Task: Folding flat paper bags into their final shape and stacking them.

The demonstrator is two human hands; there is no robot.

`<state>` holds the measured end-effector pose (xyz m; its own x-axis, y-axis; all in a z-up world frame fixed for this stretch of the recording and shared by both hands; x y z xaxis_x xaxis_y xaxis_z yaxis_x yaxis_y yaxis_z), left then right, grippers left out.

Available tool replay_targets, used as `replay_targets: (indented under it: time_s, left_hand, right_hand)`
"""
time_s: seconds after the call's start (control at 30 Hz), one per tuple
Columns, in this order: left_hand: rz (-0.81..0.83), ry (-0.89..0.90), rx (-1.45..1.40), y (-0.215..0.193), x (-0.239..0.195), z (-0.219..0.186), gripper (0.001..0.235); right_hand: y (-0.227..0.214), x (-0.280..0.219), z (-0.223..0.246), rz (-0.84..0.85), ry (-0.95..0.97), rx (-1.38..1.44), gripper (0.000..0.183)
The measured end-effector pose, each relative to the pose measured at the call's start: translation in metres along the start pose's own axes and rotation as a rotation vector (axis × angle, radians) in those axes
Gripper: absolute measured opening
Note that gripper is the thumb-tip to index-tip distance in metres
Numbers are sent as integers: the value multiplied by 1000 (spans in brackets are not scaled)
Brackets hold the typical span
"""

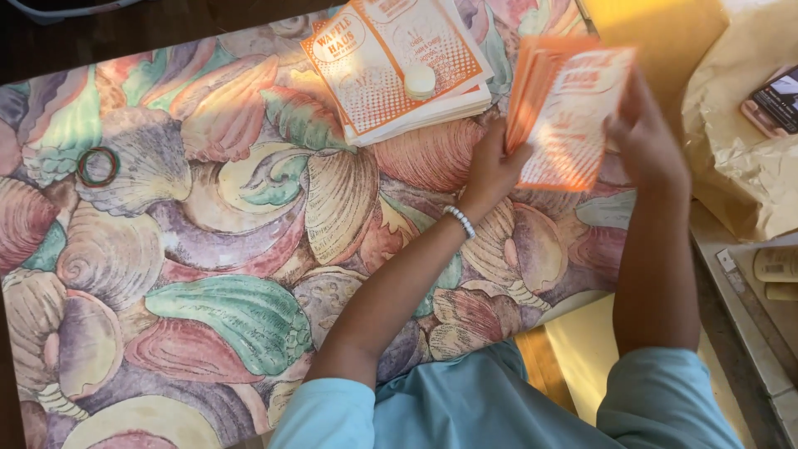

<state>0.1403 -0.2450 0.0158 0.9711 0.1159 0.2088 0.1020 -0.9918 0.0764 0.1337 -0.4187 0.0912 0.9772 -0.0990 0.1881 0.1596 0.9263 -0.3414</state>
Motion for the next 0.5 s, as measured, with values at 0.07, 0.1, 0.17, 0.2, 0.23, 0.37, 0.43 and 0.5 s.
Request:
replay_targets:
  time_s: [0.07,0.1,0.17,0.2,0.23,0.37,0.43,0.5]
  left_hand:
    - [-18,106,-103,13,3,-7,16]
    - [-40,41,-96,20,6,4,15]
    - [-54,-36,-87,28,3,12,25]
    - [-64,1,-62,25,4,5,35]
    - [-74,38,-38,23,5,-4,44]
    - [-84,-50,14,35,7,15,35]
    - [-186,-162,69,32,14,31,32]
    - [-223,-271,66,42,21,29,38]
  right_hand:
    - [6,-5,-60,-19,-27,-172,73]
    - [-6,-1,-122,-95,-55,62,72]
    - [-13,-9,-178,-179,-68,294,74]
    - [-4,-8,-171,-173,-34,407,74]
    - [5,-6,-164,-167,0,518,75]
    - [2,-17,-149,-124,3,318,83]
    - [20,-18,-68,-51,-75,302,84]
    - [6,-14,-81,-171,131,333,61]
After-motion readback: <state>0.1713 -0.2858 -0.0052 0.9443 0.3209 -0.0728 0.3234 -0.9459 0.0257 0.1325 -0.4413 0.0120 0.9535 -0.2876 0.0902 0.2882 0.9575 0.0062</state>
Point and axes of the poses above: each hand's wrist, its own x-axis towards the middle knuckle, its own y-axis out of the palm, z = x × y, the point moved 10 cm from there along x, towards the middle knuckle, and after that the axes turned 15 degrees about -z, right-handed, at the moved point
